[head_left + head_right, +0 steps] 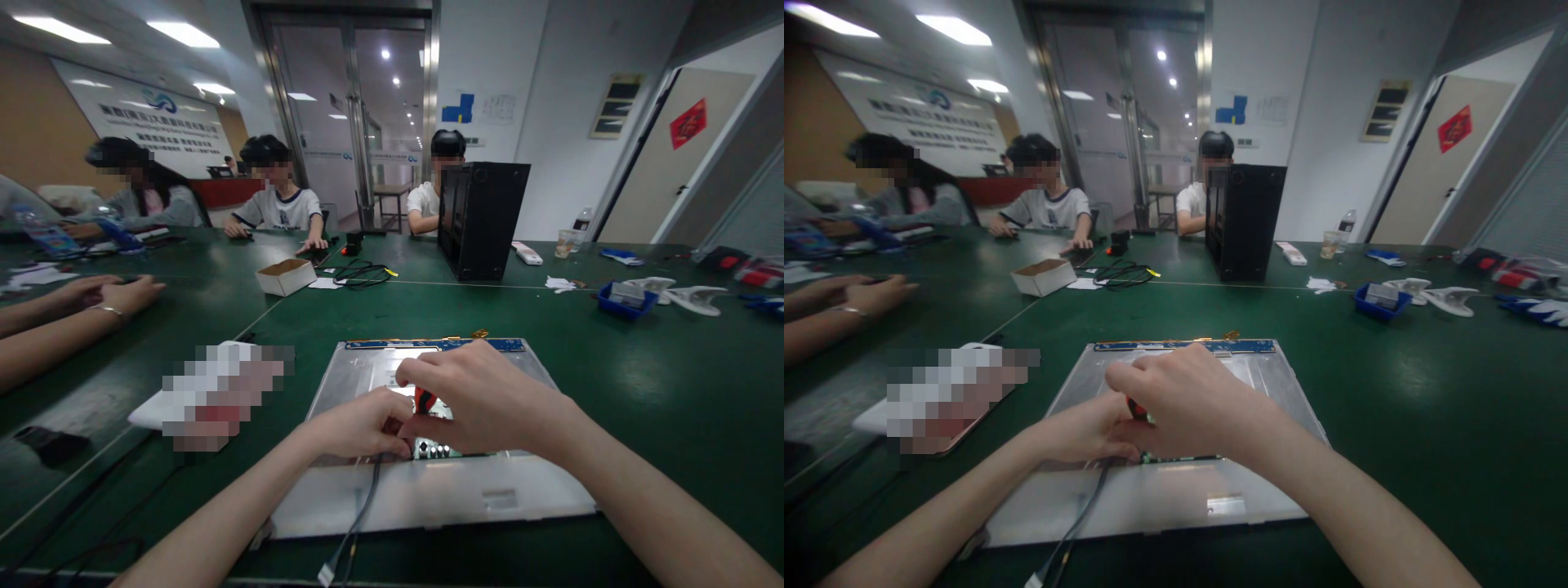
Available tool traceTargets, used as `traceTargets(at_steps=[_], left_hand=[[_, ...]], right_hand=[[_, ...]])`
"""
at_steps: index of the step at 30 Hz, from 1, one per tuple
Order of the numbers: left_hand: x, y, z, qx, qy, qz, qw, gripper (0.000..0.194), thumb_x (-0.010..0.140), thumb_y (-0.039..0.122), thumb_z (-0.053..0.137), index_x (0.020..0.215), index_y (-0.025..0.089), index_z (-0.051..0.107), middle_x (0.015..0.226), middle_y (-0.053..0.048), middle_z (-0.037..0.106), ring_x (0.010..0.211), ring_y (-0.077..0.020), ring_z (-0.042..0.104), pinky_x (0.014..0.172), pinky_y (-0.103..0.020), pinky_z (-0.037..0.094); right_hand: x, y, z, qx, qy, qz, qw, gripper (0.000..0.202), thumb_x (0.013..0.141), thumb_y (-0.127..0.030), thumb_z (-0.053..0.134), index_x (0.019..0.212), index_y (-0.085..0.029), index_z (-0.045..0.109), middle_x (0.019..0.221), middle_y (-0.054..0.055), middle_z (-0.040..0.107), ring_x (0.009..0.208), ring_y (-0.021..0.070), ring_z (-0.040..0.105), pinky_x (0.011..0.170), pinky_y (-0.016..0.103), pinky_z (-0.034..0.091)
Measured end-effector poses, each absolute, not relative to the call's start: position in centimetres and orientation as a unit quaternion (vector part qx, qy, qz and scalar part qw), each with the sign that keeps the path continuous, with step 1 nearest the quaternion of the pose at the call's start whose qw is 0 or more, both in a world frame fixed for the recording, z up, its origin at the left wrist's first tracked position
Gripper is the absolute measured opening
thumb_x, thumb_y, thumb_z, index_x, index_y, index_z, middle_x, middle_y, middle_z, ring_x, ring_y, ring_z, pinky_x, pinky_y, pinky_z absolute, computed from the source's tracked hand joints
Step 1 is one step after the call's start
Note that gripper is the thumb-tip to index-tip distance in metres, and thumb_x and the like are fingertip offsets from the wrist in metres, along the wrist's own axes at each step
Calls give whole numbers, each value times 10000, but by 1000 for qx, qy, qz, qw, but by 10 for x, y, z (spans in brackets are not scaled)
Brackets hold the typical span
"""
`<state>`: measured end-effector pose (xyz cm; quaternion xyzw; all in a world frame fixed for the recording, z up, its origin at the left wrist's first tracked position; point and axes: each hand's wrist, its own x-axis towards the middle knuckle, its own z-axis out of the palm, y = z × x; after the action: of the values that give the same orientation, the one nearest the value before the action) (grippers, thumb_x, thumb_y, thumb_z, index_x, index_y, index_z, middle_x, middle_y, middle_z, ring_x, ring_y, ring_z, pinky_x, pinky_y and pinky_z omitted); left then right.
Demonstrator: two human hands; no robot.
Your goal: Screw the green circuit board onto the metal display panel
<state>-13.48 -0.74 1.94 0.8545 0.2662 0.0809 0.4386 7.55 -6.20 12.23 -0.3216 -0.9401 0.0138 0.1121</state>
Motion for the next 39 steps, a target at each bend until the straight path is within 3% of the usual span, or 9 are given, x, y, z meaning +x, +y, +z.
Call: traceTargets(at_steps=[6, 25, 39], left_hand=[[-136, -8, 16, 845, 252, 100, 460, 39, 744, 157, 720, 753, 163, 682, 725, 2, 667, 691, -168, 603, 635, -251, 456], [-134, -13, 23, 857, 258, 103, 434, 36, 742, 173, 694, 764, 160, 668, 697, 13, 616, 643, -137, 540, 559, -225, 405], [-134, -8, 22, 842, 270, 71, 462, 61, 741, 165, 708, 794, 163, 679, 730, 3, 661, 687, -173, 596, 630, -262, 456]], right_hand=[[76, -64, 122, -312, -941, 19, 127, 162, 950, -221, 557, 1099, -175, 602, 1067, 59, 720, 800, 170, 640, 581, 298, 260], [79, -63, 127, -309, -941, 29, 133, 152, 926, -216, 612, 1073, -177, 615, 1037, 37, 736, 742, 144, 607, 556, 275, 238], [75, -64, 124, -306, -944, 21, 124, 126, 945, -237, 602, 1054, -174, 615, 991, 30, 729, 750, 157, 622, 560, 285, 232]])
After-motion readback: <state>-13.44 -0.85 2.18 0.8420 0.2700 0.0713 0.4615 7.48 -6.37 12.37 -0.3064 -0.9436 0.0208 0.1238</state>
